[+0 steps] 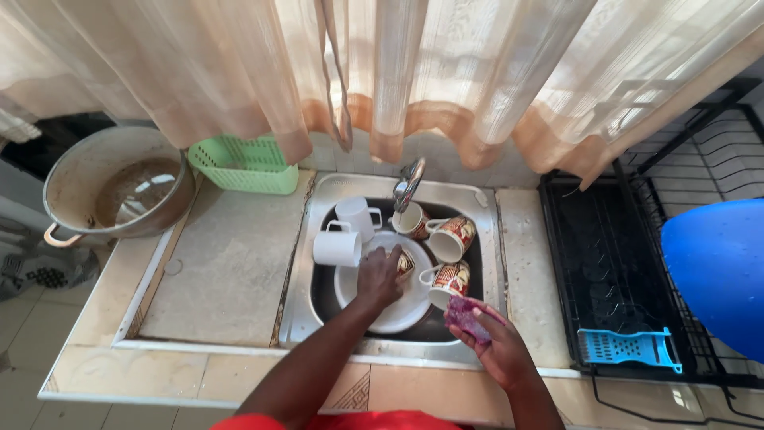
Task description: Washing and rinsing mugs in a kitchen sink using a cloth
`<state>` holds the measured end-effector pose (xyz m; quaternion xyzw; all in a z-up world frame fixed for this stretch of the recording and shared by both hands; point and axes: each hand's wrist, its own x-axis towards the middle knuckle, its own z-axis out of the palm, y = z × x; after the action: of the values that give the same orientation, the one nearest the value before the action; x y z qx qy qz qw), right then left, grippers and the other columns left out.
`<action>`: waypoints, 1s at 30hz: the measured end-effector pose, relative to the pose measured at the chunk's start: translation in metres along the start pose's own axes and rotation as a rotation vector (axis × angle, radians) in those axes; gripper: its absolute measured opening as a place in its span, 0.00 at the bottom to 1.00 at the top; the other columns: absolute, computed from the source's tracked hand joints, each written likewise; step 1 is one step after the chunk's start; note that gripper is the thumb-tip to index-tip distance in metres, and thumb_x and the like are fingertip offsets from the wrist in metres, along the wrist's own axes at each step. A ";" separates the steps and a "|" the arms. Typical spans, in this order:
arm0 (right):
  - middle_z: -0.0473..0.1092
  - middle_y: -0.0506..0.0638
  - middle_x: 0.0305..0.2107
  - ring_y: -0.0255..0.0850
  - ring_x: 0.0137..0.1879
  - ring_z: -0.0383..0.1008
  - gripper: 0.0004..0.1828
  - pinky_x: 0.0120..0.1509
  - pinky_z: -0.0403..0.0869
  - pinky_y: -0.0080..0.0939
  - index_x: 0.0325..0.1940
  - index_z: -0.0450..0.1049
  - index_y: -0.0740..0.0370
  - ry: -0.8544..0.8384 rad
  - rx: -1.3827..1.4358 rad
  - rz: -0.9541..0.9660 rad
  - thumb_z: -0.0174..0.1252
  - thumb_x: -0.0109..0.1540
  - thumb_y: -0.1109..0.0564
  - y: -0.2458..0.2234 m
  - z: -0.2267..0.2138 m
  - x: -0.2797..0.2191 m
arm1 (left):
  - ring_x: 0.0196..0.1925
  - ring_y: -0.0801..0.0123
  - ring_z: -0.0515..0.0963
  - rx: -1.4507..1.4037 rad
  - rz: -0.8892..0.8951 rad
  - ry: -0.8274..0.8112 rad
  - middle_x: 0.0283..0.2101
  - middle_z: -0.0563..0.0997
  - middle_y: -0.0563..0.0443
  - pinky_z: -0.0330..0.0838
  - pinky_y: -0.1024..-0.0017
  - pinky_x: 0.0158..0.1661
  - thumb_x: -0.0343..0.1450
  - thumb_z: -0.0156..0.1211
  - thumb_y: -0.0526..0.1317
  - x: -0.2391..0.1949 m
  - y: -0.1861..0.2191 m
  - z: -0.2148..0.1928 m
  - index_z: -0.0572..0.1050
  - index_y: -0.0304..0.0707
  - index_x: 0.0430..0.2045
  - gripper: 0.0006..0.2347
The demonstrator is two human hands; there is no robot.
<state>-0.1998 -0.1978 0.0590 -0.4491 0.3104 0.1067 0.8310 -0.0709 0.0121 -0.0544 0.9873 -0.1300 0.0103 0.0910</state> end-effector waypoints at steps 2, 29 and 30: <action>0.69 0.82 0.55 0.72 0.60 0.72 0.22 0.62 0.71 0.60 0.64 0.64 0.77 -0.001 -0.021 0.029 0.45 0.67 0.63 -0.001 -0.004 0.004 | 0.44 0.48 0.75 -0.153 -0.033 -0.019 0.44 0.75 0.39 0.71 0.55 0.44 0.57 0.77 0.53 -0.004 0.002 -0.012 0.63 0.51 0.60 0.37; 0.73 0.68 0.56 0.58 0.63 0.74 0.28 0.67 0.71 0.59 0.71 0.67 0.59 -0.276 -0.833 -0.552 0.55 0.66 0.53 0.067 0.090 0.029 | 0.31 0.51 0.84 -2.637 -0.950 0.026 0.31 0.81 0.35 0.81 0.55 0.37 0.62 0.68 0.37 -0.010 -0.001 0.029 0.75 0.29 0.33 0.12; 0.73 0.68 0.56 0.58 0.63 0.74 0.28 0.67 0.71 0.59 0.71 0.67 0.59 -0.275 -0.835 -0.550 0.55 0.66 0.53 0.077 0.085 0.037 | 0.31 0.51 0.84 -2.637 -0.953 0.024 0.31 0.81 0.35 0.81 0.55 0.37 0.62 0.68 0.37 -0.011 -0.001 0.022 0.75 0.29 0.33 0.12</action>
<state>-0.1704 -0.0880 0.0187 -0.7891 -0.0002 0.0570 0.6116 -0.0815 0.0120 -0.0768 0.1248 0.3002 -0.1407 0.9351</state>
